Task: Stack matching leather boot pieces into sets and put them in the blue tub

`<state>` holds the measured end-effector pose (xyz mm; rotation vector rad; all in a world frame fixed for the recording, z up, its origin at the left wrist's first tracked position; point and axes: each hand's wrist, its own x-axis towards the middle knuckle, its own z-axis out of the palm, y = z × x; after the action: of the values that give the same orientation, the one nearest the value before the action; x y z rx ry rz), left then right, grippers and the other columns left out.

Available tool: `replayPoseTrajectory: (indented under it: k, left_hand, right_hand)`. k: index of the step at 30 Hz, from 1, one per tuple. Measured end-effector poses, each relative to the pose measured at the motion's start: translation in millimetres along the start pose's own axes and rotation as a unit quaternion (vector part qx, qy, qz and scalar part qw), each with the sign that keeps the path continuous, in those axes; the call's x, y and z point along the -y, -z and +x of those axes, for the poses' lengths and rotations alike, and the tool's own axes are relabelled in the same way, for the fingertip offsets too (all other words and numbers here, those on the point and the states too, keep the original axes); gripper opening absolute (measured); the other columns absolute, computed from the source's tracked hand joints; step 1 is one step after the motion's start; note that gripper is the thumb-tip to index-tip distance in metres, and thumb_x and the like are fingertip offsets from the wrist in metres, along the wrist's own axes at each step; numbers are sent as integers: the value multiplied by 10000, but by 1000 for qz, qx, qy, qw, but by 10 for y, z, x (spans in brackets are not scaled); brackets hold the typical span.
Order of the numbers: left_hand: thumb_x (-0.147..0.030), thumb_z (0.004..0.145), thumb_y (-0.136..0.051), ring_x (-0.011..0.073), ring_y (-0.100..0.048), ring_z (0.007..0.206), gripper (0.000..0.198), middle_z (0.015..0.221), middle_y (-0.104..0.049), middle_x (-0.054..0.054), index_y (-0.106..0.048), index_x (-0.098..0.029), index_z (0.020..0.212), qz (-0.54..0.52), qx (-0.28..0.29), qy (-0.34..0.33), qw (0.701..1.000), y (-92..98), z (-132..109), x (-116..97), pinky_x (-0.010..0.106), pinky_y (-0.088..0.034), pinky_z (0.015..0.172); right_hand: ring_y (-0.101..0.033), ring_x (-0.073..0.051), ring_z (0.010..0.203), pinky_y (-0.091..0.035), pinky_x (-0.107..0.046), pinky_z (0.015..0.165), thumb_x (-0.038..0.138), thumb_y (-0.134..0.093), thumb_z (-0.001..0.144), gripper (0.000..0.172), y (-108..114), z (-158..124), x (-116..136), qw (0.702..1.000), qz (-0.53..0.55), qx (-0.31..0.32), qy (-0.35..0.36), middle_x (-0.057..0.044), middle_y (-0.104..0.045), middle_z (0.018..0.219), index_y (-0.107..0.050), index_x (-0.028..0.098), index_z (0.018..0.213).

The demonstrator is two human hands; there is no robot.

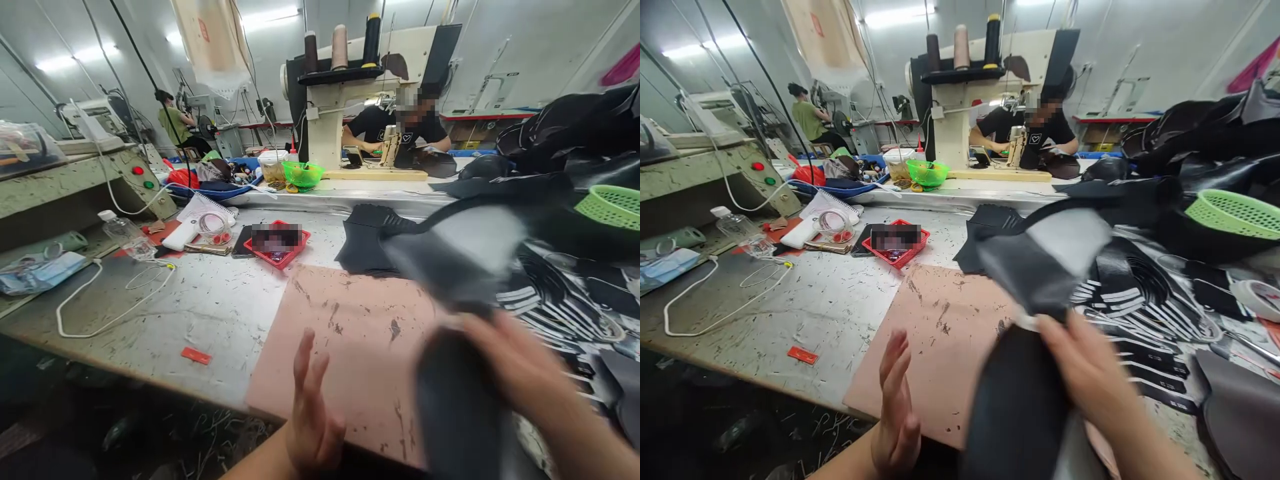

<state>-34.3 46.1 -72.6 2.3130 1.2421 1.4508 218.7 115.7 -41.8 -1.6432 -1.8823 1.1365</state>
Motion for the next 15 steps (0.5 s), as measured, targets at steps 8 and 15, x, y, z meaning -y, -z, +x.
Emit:
replayPoseTrajectory:
  k: [8, 15]
  left_hand:
    - [-546, 896, -290, 293, -237, 1336, 614, 1444, -290, 110, -292, -177, 1387, 157, 408, -84, 895, 45, 88, -77, 440, -295, 1060]
    - [-540, 844, -388, 384, -215, 1316, 734, 1425, -254, 214, -306, -38, 1372, 153, 415, -25, 896, -224, 109, -164, 514, -297, 1057]
  right_hand:
    - [-619, -280, 964, -513, -427, 783, 391, -396, 853, 397, -630, 136, 122, 938, -180, -260, 142, -147, -640, 1079, -529, 138, 1127]
    - [-602, -251, 1033, -514, -350, 761, 370, -350, 913, 615, -830, -550, 33, 849, -344, -242, 321, -164, -597, 1188, -176, 88, 1431]
